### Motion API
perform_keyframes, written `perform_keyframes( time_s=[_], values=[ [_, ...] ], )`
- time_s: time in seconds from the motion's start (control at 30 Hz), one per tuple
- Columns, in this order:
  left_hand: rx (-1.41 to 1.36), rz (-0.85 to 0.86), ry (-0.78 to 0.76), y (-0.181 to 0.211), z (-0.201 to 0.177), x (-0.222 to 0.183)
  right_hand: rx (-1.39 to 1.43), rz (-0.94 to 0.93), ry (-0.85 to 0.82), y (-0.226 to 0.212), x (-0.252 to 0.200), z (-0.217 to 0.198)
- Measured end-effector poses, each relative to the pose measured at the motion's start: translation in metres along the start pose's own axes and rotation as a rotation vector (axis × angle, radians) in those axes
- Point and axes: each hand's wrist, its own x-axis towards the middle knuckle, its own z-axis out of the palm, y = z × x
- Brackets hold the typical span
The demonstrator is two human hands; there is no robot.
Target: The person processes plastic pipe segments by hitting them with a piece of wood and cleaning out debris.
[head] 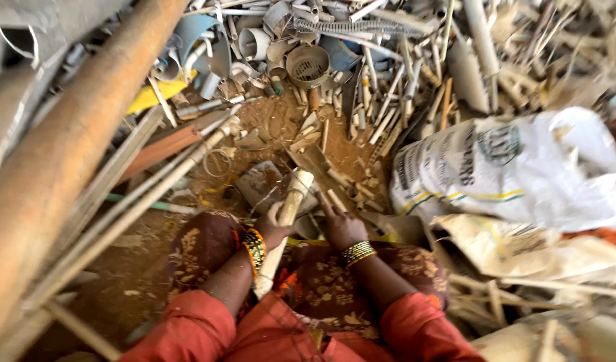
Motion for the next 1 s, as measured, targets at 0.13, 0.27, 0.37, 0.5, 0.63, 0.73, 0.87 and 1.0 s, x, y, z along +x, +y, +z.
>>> perform_keyframes(
  time_s=[0.13,0.27,0.37,0.5,0.63,0.73,0.87,1.0],
  values=[
    [0.004,-0.110,-0.087,-0.002,0.008,-0.001,-0.007,-0.005,0.006,-0.001,-0.004,-0.003],
    [0.065,-0.060,-0.109,-0.001,0.012,0.002,0.064,-0.047,0.050,-0.006,-0.001,-0.008],
    [0.055,0.024,-0.087,-0.005,0.012,0.003,0.033,-0.059,0.048,-0.003,0.000,-0.006],
    [0.081,-0.029,-0.117,0.002,0.010,0.000,0.040,-0.011,0.032,-0.002,0.000,-0.005],
    [0.092,-0.007,-0.139,0.014,0.004,-0.005,0.035,-0.032,0.024,-0.004,0.000,-0.007],
    [0.097,-0.020,-0.168,0.022,-0.002,-0.009,0.014,-0.016,-0.016,-0.008,-0.002,-0.011],
    [0.108,-0.097,-0.223,0.035,-0.009,-0.013,0.002,0.026,-0.043,-0.012,-0.001,-0.017],
    [0.104,-0.087,-0.241,0.037,-0.010,-0.014,-0.018,0.016,-0.014,-0.006,0.000,-0.010]
  ],
)
